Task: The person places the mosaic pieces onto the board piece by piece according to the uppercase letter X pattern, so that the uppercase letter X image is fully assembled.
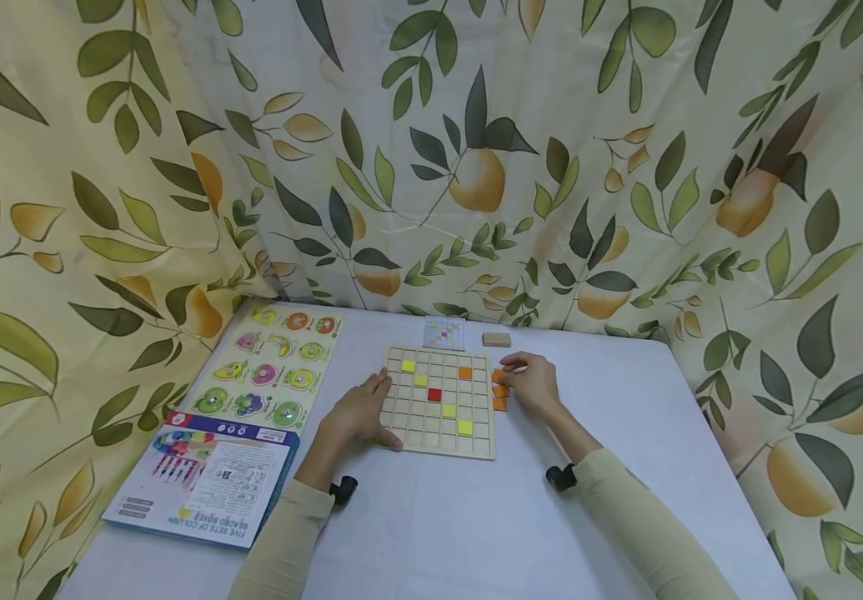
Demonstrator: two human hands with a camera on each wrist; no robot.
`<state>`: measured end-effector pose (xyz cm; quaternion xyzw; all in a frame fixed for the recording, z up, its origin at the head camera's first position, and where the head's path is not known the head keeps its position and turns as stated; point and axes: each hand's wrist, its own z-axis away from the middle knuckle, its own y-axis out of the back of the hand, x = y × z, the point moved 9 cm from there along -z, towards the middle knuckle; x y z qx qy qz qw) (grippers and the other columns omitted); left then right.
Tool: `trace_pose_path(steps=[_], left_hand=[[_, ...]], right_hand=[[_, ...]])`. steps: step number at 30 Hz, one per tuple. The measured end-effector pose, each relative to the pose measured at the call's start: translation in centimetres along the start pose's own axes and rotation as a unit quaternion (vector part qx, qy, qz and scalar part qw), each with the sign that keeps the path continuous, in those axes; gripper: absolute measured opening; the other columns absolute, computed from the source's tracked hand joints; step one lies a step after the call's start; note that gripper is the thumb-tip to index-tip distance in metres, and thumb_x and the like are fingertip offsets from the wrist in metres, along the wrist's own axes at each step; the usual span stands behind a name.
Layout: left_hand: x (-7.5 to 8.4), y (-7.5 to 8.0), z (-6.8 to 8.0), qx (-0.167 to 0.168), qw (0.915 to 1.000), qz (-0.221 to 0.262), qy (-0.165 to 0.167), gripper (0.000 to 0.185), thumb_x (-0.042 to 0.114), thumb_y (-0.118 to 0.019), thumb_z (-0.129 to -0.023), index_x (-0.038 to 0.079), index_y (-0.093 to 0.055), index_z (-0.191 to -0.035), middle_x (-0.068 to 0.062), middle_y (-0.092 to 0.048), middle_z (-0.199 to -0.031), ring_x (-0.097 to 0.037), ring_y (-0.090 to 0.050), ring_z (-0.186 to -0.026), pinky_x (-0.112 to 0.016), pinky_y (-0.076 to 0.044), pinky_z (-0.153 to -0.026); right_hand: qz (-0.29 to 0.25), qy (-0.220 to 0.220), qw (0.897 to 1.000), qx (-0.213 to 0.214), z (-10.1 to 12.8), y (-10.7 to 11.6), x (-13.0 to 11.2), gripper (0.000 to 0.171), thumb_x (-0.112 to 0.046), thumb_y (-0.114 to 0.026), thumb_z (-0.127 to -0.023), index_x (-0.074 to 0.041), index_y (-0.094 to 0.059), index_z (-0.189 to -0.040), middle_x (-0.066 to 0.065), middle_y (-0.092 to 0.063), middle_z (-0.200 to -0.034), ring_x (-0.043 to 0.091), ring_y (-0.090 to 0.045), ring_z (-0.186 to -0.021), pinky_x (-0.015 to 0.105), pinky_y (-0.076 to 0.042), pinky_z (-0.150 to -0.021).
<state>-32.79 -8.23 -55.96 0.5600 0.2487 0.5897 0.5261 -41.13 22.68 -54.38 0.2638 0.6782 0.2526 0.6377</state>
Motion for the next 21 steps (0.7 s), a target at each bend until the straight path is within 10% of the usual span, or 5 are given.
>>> trace_pose_path(steps=[21], left_hand=[[0.0, 0.0, 0.0, 0.001, 1.0000, -0.001, -0.002, 0.132, 0.055, -0.097, -0.064, 0.003, -0.028, -0.164, -0.015, -0.018, -0.173, -0.035, -0.022, -0.158, -0.051, -0.028, -0.126]], right_hand=[[-0.063, 0.037, 0.996, -0.040, 0.2, -3.4, -3.6, 0.023, -0.007, -0.085, -0.087, -0.007, -0.079, -0.109, 0.004, -0.077, -0.098, 0.020, -0.073, -0.087, 0.029, -0.059, -0.076]])
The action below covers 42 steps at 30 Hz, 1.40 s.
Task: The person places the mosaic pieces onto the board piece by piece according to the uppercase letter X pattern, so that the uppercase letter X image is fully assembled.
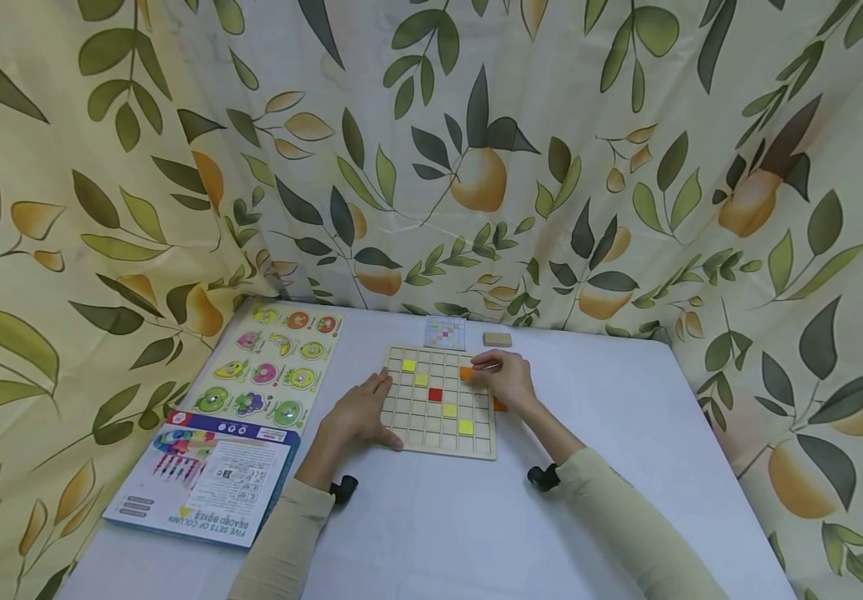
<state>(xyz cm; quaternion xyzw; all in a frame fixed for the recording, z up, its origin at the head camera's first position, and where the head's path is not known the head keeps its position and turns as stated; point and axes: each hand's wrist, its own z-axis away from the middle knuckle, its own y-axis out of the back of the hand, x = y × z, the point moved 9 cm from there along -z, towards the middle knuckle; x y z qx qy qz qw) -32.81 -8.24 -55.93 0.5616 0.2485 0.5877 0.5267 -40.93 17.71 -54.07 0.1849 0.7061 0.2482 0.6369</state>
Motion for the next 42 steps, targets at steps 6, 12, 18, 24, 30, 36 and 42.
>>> trace_pose_path(steps=[6, 12, 18, 24, 30, 36, 42], left_hand=[[0.0, -0.1, 0.0, -0.002, 1.0000, -0.001, 0.003, 0.131, 0.054, -0.097, -0.065, 0.003, -0.028, -0.164, -0.015, -0.019, -0.173, -0.036, -0.022, -0.158, -0.052, -0.028, -0.126], [0.0, -0.1, 0.0, -0.003, 1.0000, 0.000, 0.004, 0.131, 0.054, -0.097, -0.065, 0.003, -0.028, -0.164, -0.014, -0.019, -0.173, -0.035, -0.022, -0.158, -0.052, -0.029, -0.126], [0.0, -0.2, -0.1, -0.003, 1.0000, 0.001, 0.006, 0.130, 0.053, -0.097, -0.065, 0.004, -0.029, -0.164, -0.014, -0.019, -0.173, -0.035, -0.023, -0.158, -0.052, -0.029, -0.125], [-0.1, -0.2, -0.1, 0.001, 1.0000, -0.004, 0.005, 0.130, 0.053, -0.097, -0.065, 0.004, -0.028, -0.164, -0.014, -0.019, -0.173, -0.035, -0.022, -0.158, -0.052, -0.029, -0.126], [-0.2, -0.1, -0.1, 0.005, 1.0000, -0.002, 0.007, 0.130, 0.053, -0.097, -0.064, 0.004, -0.029, -0.164, -0.013, -0.019, -0.173, -0.035, -0.023, -0.158, -0.053, -0.030, -0.125], [-0.3, 0.0, -0.1, 0.003, 0.9999, -0.002, 0.009, 0.131, 0.053, -0.097, -0.065, 0.005, -0.028, -0.164, -0.013, -0.019, -0.174, -0.035, -0.023, -0.158, -0.052, -0.029, -0.125], [-0.2, 0.0, 0.0, 0.002, 0.9999, -0.004, 0.012, 0.131, 0.055, -0.097, -0.065, 0.006, -0.028, -0.165, -0.012, -0.018, -0.174, -0.034, -0.023, -0.158, -0.052, -0.030, -0.125]], right_hand=[[-0.013, 0.011, 1.000, -0.009, 0.0, -1.4, -0.5, 0.019, -0.008, -0.087, -0.086, -0.010, -0.080, -0.103, 0.003, -0.078, -0.095, 0.017, -0.074, -0.085, 0.028, -0.059, -0.073], [-0.031, 0.016, 0.999, -0.025, 0.1, -2.4, -1.0, 0.023, -0.008, -0.087, -0.085, -0.005, -0.079, -0.106, 0.004, -0.078, -0.094, 0.018, -0.074, -0.083, 0.027, -0.059, -0.072], [-0.017, 0.025, 0.999, -0.031, 0.2, -3.2, -1.3, 0.021, -0.008, -0.086, -0.086, -0.004, -0.079, -0.105, 0.002, -0.078, -0.093, 0.016, -0.074, -0.082, 0.029, -0.060, -0.075], [0.004, 0.031, 0.999, -0.025, 0.1, -3.5, -1.7, 0.015, -0.008, -0.085, -0.087, -0.006, -0.080, -0.101, 0.001, -0.079, -0.091, 0.015, -0.074, -0.081, 0.032, -0.061, -0.076], [0.038, 0.047, 0.998, -0.023, -0.1, -3.5, -2.0, 0.007, -0.009, -0.085, -0.088, -0.012, -0.082, -0.093, -0.003, -0.078, -0.086, 0.013, -0.072, -0.081, 0.034, -0.059, -0.077], [0.058, 0.057, 0.996, -0.027, -0.2, -3.8, -2.0, 0.007, -0.009, -0.084, -0.089, -0.016, -0.083, -0.088, -0.007, -0.077, -0.084, 0.012, -0.071, -0.081, 0.033, -0.058, -0.078], [0.050, 0.053, 0.997, -0.024, 0.1, -3.4, -1.9, 0.006, -0.009, -0.083, -0.090, -0.014, -0.083, -0.093, -0.005, -0.079, -0.088, 0.013, -0.073, -0.084, 0.035, -0.060, -0.080]])
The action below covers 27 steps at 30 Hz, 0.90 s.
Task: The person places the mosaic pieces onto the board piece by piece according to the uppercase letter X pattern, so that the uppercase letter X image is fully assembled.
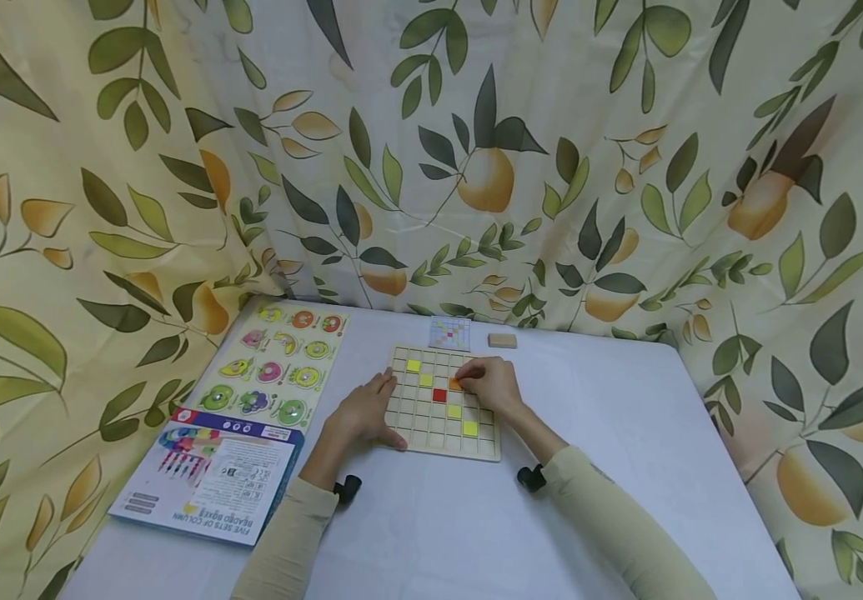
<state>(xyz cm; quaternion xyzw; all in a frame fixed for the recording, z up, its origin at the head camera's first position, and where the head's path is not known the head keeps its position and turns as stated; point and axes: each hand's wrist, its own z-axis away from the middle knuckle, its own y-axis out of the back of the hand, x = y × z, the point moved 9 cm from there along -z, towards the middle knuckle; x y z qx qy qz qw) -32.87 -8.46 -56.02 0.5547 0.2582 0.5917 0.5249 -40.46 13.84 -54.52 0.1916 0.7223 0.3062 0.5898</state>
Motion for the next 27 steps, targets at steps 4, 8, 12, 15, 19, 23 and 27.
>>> trace_pose_path(steps=[4, 8, 12, 15, 19, 23, 27], left_hand=[[0.1, 0.0, 0.0, -0.004, 1.0000, -0.001, 0.003, 0.131, 0.055, -0.096, -0.065, 0.006, -0.027, -0.165, -0.011, -0.017, -0.174, -0.033, -0.021, -0.159, -0.051, -0.029, -0.125], [0.1, 0.0, 0.1, -0.005, 1.0000, 0.006, 0.006, 0.131, 0.054, -0.097, -0.065, 0.006, -0.027, -0.165, -0.011, -0.016, -0.174, -0.033, -0.020, -0.159, -0.051, -0.028, -0.126], [0.2, 0.1, 0.1, -0.006, 1.0000, 0.006, 0.004, 0.131, 0.053, -0.097, -0.065, 0.006, -0.027, -0.165, -0.012, -0.016, -0.174, -0.033, -0.020, -0.159, -0.051, -0.026, -0.127], [0.3, 0.2, 0.2, -0.007, 1.0000, 0.006, 0.003, 0.130, 0.053, -0.097, -0.065, 0.005, -0.027, -0.165, -0.013, -0.017, -0.174, -0.034, -0.020, -0.159, -0.051, -0.026, -0.127], [0.3, 0.3, 0.3, -0.006, 1.0000, 0.006, 0.005, 0.130, 0.053, -0.097, -0.066, 0.004, -0.027, -0.165, -0.013, -0.017, -0.174, -0.034, -0.020, -0.159, -0.050, -0.026, -0.127], [0.2, 0.2, 0.3, -0.007, 0.9999, 0.006, 0.007, 0.130, 0.052, -0.097, -0.066, 0.004, -0.027, -0.165, -0.013, -0.017, -0.174, -0.034, -0.020, -0.159, -0.051, -0.026, -0.127], [0.1, 0.0, 0.1, -0.006, 0.9999, 0.010, 0.001, 0.131, 0.053, -0.097, -0.065, 0.004, -0.027, -0.164, -0.013, -0.017, -0.174, -0.034, -0.020, -0.159, -0.052, -0.026, -0.127]], right_hand=[[-0.006, -0.008, 1.000, 0.015, 0.6, 0.9, 0.3, 0.008, -0.009, -0.082, -0.091, -0.011, -0.082, -0.098, -0.003, -0.078, -0.091, 0.015, -0.073, -0.087, 0.037, -0.060, -0.081], [-0.015, -0.023, 0.999, 0.032, 1.0, 2.0, 0.9, 0.010, -0.006, -0.080, -0.091, -0.009, -0.082, -0.101, 0.000, -0.078, -0.093, 0.018, -0.073, -0.088, 0.038, -0.061, -0.081], [-0.008, -0.035, 0.998, 0.046, 1.4, 3.2, 1.5, 0.011, -0.007, -0.080, -0.091, -0.009, -0.081, -0.103, 0.002, -0.078, -0.096, 0.020, -0.073, -0.091, 0.040, -0.061, -0.084], [0.006, -0.043, 0.998, 0.051, 1.7, 3.9, 2.0, 0.012, -0.007, -0.079, -0.092, -0.010, -0.080, -0.104, 0.002, -0.077, -0.097, 0.020, -0.071, -0.092, 0.039, -0.059, -0.085], [0.011, -0.056, 0.997, 0.052, 2.2, 4.7, 2.7, 0.012, -0.008, -0.079, -0.092, -0.009, -0.080, -0.104, 0.003, -0.077, -0.096, 0.022, -0.069, -0.091, 0.036, -0.057, -0.078], [0.031, -0.071, 0.996, 0.043, 2.7, 5.2, 3.5, 0.013, -0.010, -0.079, -0.093, -0.009, -0.080, -0.105, 0.004, -0.076, -0.095, 0.022, -0.067, -0.090, 0.034, -0.054, -0.075], [0.061, -0.081, 0.995, 0.025, 3.1, 5.6, 4.4, 0.016, -0.008, -0.078, -0.092, -0.007, -0.080, -0.109, 0.006, -0.076, -0.097, 0.022, -0.068, -0.090, 0.035, -0.054, -0.077]])
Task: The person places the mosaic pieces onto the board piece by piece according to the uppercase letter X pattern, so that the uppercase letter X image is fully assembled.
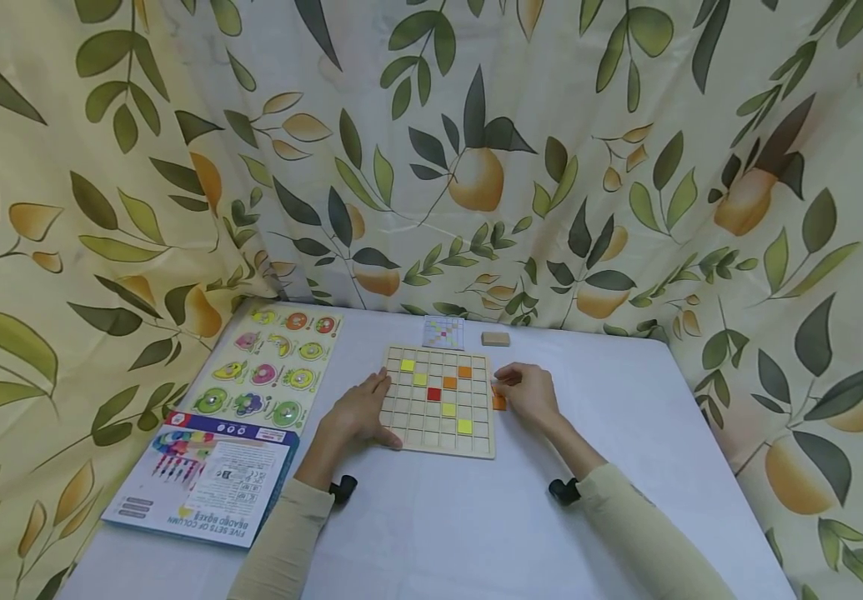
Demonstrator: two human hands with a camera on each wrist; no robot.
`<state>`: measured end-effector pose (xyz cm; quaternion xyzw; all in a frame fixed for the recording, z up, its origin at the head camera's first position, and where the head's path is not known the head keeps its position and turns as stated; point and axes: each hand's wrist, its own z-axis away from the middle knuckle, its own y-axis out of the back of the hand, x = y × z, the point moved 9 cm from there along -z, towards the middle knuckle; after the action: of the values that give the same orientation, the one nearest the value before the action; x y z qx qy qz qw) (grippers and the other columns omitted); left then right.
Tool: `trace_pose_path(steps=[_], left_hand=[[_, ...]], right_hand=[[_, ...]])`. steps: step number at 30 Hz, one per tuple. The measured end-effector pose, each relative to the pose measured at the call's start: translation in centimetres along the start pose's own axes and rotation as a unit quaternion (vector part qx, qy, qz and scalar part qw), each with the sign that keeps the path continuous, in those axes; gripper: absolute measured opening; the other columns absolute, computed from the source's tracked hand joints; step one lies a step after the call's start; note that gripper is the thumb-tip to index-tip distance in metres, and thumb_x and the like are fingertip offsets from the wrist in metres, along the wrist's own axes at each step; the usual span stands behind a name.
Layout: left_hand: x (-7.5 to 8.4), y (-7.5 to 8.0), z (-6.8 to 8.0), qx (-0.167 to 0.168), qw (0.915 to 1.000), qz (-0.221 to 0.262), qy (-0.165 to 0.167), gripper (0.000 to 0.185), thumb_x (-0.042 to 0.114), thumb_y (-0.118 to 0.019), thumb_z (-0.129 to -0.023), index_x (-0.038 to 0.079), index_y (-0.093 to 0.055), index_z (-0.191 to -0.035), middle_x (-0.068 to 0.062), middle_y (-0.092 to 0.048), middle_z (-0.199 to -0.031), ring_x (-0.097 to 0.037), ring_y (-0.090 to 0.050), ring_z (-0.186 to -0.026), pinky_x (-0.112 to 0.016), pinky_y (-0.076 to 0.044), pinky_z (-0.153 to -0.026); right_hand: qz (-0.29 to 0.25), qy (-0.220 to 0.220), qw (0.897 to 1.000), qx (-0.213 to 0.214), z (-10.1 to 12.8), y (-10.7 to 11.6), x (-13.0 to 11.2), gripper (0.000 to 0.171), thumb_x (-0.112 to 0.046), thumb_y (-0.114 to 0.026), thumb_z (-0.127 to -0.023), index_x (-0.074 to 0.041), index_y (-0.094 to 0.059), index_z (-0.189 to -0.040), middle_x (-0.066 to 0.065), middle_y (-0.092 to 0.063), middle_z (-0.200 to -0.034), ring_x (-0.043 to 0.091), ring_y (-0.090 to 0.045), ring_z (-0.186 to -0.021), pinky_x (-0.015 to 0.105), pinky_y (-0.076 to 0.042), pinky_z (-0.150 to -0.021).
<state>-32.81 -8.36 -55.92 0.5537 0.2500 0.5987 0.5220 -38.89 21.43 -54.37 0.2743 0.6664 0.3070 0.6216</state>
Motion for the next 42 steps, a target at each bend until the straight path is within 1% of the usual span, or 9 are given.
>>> trace_pose_path(steps=[4, 10, 19, 24, 27, 32, 36, 38, 42], left_hand=[[-0.3, -0.2, -0.3, 0.006, 1.0000, -0.002, -0.005, 0.133, 0.055, -0.097, -0.063, 0.004, -0.028, -0.164, -0.013, -0.018, -0.174, -0.034, -0.021, -0.159, -0.051, -0.028, -0.126], [-0.4, -0.4, -0.5, 0.002, 1.0000, 0.000, -0.007, 0.134, 0.057, -0.097, -0.063, 0.005, -0.026, -0.165, -0.012, -0.016, -0.174, -0.034, -0.020, -0.159, -0.051, -0.027, -0.127], [-0.2, -0.2, -0.3, 0.006, 0.9999, 0.005, -0.006, 0.134, 0.055, -0.098, -0.062, 0.004, -0.028, -0.165, -0.012, -0.017, -0.174, -0.034, -0.021, -0.159, -0.052, -0.028, -0.126], [-0.3, -0.2, -0.3, 0.008, 0.9999, 0.004, -0.011, 0.134, 0.056, -0.097, -0.062, 0.004, -0.028, -0.164, -0.013, -0.018, -0.174, -0.034, -0.021, -0.159, -0.052, -0.027, -0.126], [-0.3, -0.2, -0.3, 0.007, 0.9999, 0.008, -0.010, 0.134, 0.055, -0.098, -0.062, 0.004, -0.028, -0.164, -0.012, -0.018, -0.174, -0.034, -0.021, -0.159, -0.052, -0.027, -0.126], [-0.3, -0.2, -0.2, 0.006, 0.9999, 0.010, -0.003, 0.134, 0.054, -0.098, -0.062, 0.005, -0.028, -0.165, -0.012, -0.017, -0.174, -0.034, -0.021, -0.159, -0.052, -0.027, -0.126], [-0.3, -0.3, -0.2, 0.004, 1.0000, 0.009, 0.000, 0.133, 0.054, -0.098, -0.062, 0.005, -0.028, -0.165, -0.011, -0.017, -0.174, -0.033, -0.020, -0.159, -0.052, -0.028, -0.126], [-0.3, -0.3, -0.2, 0.003, 0.9999, 0.010, 0.001, 0.133, 0.054, -0.098, -0.062, 0.005, -0.028, -0.165, -0.011, -0.017, -0.174, -0.033, -0.020, -0.159, -0.052, -0.028, -0.126], [-0.2, -0.2, -0.1, 0.002, 0.9999, 0.011, 0.001, 0.133, 0.053, -0.098, -0.063, 0.006, -0.028, -0.165, -0.011, -0.017, -0.174, -0.033, -0.020, -0.159, -0.053, -0.027, -0.126]], right_hand=[[0.013, 0.003, 1.000, -0.019, 0.1, 0.0, 0.4, 0.021, -0.004, -0.075, -0.092, -0.004, -0.079, -0.113, 0.009, -0.077, -0.100, 0.023, -0.070, -0.090, 0.040, -0.058, -0.079], [0.012, 0.000, 1.000, -0.023, 0.3, 0.0, 0.9, 0.020, -0.007, -0.076, -0.093, -0.005, -0.078, -0.113, 0.008, -0.076, -0.099, 0.022, -0.068, -0.090, 0.038, -0.057, -0.078], [0.018, 0.017, 1.000, 0.001, 0.5, 0.2, 0.8, 0.023, -0.006, -0.078, -0.092, -0.001, -0.076, -0.115, 0.010, -0.076, -0.100, 0.024, -0.071, -0.091, 0.043, -0.059, -0.082], [0.016, 0.017, 1.000, 0.007, 0.6, 0.2, 0.8, 0.023, -0.006, -0.079, -0.091, -0.002, -0.076, -0.114, 0.010, -0.075, -0.098, 0.024, -0.071, -0.090, 0.042, -0.059, -0.082], [0.016, 0.013, 1.000, 0.011, 0.7, 0.2, 0.9, 0.026, -0.005, -0.081, -0.089, -0.003, -0.075, -0.115, 0.008, -0.075, -0.097, 0.023, -0.070, -0.089, 0.041, -0.059, -0.081], [-0.006, 0.010, 1.000, 0.019, 0.8, 0.5, 1.1, 0.030, -0.004, -0.084, -0.086, -0.003, -0.076, -0.114, 0.007, -0.074, -0.094, 0.021, -0.071, -0.085, 0.036, -0.059, -0.076], [-0.043, 0.002, 0.999, 0.010, 0.9, 0.8, 1.3, 0.029, -0.007, -0.086, -0.085, -0.004, -0.077, -0.112, 0.007, -0.074, -0.094, 0.021, -0.071, -0.083, 0.031, -0.057, -0.070], [-0.053, -0.003, 0.999, 0.005, 0.8, 1.0, 1.3, 0.029, -0.008, -0.086, -0.085, -0.004, -0.077, -0.112, 0.006, -0.074, -0.095, 0.021, -0.071, -0.082, 0.030, -0.056, -0.070], [-0.064, -0.002, 0.998, 0.007, 0.5, 1.5, 0.9, 0.029, -0.010, -0.085, -0.086, -0.005, -0.078, -0.113, 0.005, -0.075, -0.096, 0.020, -0.070, -0.084, 0.030, -0.054, -0.072]])
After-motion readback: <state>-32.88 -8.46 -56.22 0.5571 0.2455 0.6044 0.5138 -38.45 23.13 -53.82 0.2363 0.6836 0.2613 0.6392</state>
